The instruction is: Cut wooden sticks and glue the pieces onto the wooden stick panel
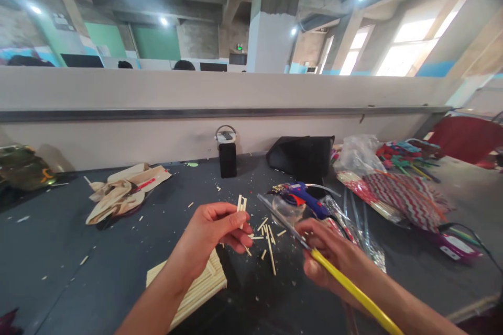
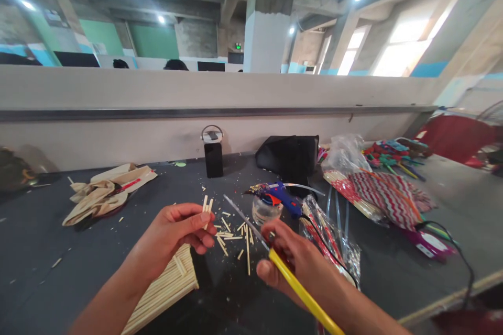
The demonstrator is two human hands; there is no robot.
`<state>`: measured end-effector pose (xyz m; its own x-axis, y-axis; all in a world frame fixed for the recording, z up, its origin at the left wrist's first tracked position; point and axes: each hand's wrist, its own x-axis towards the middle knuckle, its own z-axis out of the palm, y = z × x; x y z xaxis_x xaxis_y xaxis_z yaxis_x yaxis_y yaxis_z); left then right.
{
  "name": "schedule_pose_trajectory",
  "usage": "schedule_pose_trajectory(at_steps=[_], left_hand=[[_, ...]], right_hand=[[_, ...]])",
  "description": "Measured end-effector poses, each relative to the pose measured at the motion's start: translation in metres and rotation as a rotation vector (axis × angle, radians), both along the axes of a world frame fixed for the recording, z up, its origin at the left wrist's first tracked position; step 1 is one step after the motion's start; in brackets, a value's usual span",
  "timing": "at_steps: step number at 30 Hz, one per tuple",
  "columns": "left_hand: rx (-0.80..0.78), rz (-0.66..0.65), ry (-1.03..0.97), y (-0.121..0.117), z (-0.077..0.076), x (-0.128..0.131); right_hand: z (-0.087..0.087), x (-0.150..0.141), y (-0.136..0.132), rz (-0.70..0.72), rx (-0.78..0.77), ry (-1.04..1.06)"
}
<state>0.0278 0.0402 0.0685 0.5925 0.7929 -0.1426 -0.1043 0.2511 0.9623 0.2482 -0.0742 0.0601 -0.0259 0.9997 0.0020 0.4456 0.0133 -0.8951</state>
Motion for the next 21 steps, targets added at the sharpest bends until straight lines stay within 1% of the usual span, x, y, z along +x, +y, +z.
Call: schedule_pose_trajectory(at_steps=[3, 6, 13, 17, 21], left_hand=[[0.031, 0.006, 0.025, 0.001, 0.0, -0.001], [0.046, -0.01, 0.048, 0.0, 0.0, 0.0], [0.078, -0.052, 0.098, -0.005, 0.0, 0.003], [0.07, -0.062, 0.093, -0.006, 0.0, 0.003], [0.067, -0.064, 0.104, -0.006, 0.0, 0.003]], right_hand=[[0.002, 0.015, -0.013, 0.05, -0.006, -0.25], [0.007, 0.017, -0.017, 0.068, 0.003, -0.376], [0.023, 0.005, -0.008, 0.069, 0.035, -0.315], [0.03, 0.002, -0.008, 0.105, -0.019, -0.365], [0.032, 0.001, -0.009, 0.122, -0.038, -0.429]])
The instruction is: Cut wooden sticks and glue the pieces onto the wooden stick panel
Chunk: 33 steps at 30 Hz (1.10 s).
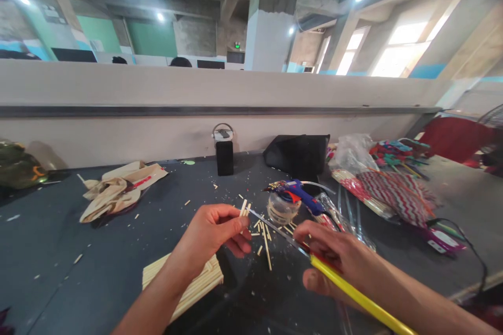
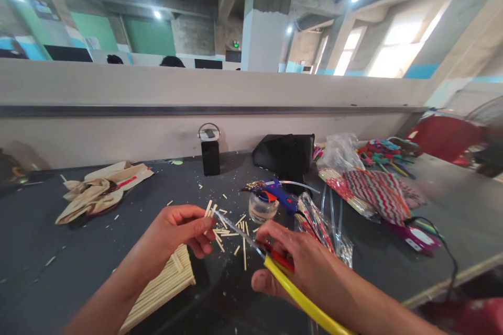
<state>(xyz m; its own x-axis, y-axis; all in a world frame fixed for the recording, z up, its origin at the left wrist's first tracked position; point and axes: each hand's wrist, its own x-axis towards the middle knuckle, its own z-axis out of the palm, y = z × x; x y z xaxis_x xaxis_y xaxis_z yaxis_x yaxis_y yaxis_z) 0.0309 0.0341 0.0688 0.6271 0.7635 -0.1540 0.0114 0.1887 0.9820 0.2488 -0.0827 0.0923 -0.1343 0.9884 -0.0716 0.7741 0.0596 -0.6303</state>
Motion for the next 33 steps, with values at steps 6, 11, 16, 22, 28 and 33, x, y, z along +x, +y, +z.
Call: schedule_pose_trajectory(at_steps=[6, 11, 16, 22, 28, 33], left_hand=[[0.012, -0.013, 0.03, 0.0, -0.002, 0.0], [0.02, -0.04, 0.069, -0.001, -0.003, 0.002], [0.015, -0.053, 0.082, -0.003, -0.003, 0.004], [0.058, 0.098, 0.012, -0.002, -0.001, 0.005], [0.067, 0.137, -0.02, -0.016, -0.018, 0.02], [0.167, 0.103, 0.15, -0.02, -0.038, 0.032]], right_hand=[[-0.007, 0.005, -0.002, 0.022, 0.004, -0.038], [-0.012, 0.01, -0.002, 0.02, -0.016, -0.111], [-0.01, 0.008, -0.002, -0.001, -0.057, -0.148], [-0.033, 0.008, -0.009, -0.068, -0.032, 0.006], [-0.071, -0.001, -0.016, -0.132, 0.003, 0.163], [-0.089, -0.008, -0.019, -0.163, -0.007, 0.215]])
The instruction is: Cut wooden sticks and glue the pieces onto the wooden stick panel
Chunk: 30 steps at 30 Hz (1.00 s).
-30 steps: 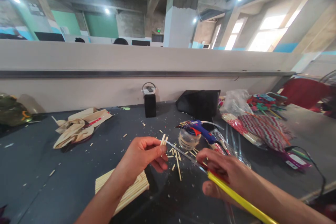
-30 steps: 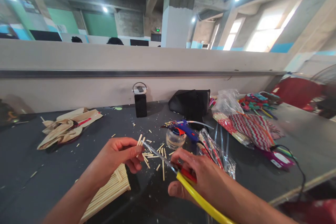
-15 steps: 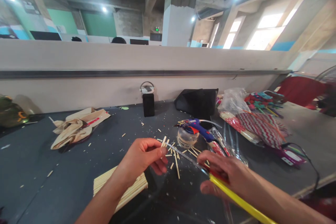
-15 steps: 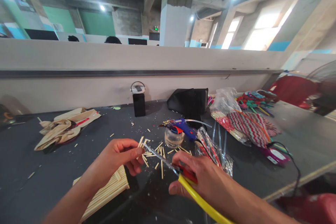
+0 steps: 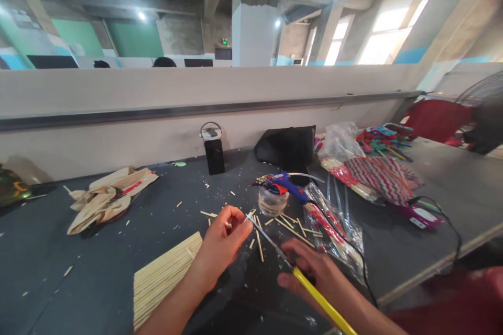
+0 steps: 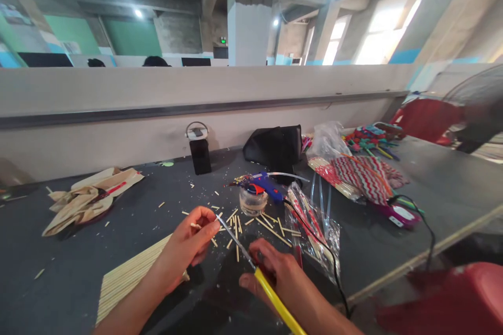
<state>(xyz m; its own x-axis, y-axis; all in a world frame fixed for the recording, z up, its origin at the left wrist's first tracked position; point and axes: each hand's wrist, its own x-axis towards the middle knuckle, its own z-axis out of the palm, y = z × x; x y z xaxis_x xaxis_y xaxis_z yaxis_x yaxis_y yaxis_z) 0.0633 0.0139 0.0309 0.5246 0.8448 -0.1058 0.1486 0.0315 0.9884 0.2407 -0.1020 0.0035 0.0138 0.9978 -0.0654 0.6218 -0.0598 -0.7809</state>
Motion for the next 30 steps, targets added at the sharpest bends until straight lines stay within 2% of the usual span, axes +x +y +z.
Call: schedule_pose_trajectory(at_steps=[4, 6, 8, 15, 21, 26, 30], left_hand=[[0.413, -0.029, 0.218, 0.006, -0.008, 0.002], [0.549, -0.037, 0.276, 0.008, -0.011, 0.002], [0.615, -0.039, 0.314, 0.01, -0.014, 0.001], [0.627, -0.039, 0.363, 0.01, -0.017, 0.001], [0.632, -0.06, 0.346, 0.0, -0.022, 0.006], [0.633, -0.115, 0.385, -0.012, -0.026, 0.011], [0.632, -0.137, 0.402, -0.021, -0.029, 0.013]], right_hand=[[-0.01, 0.001, -0.001, 0.003, 0.025, 0.031], [-0.011, 0.001, -0.001, 0.004, 0.034, 0.046], [-0.012, 0.0, -0.001, -0.002, 0.045, 0.056], [-0.012, -0.003, 0.0, -0.039, 0.042, 0.023], [-0.009, -0.004, 0.004, 0.024, 0.065, 0.081], [-0.001, -0.004, 0.003, 0.067, 0.083, 0.101], [0.006, -0.006, 0.0, 0.043, 0.023, 0.146]])
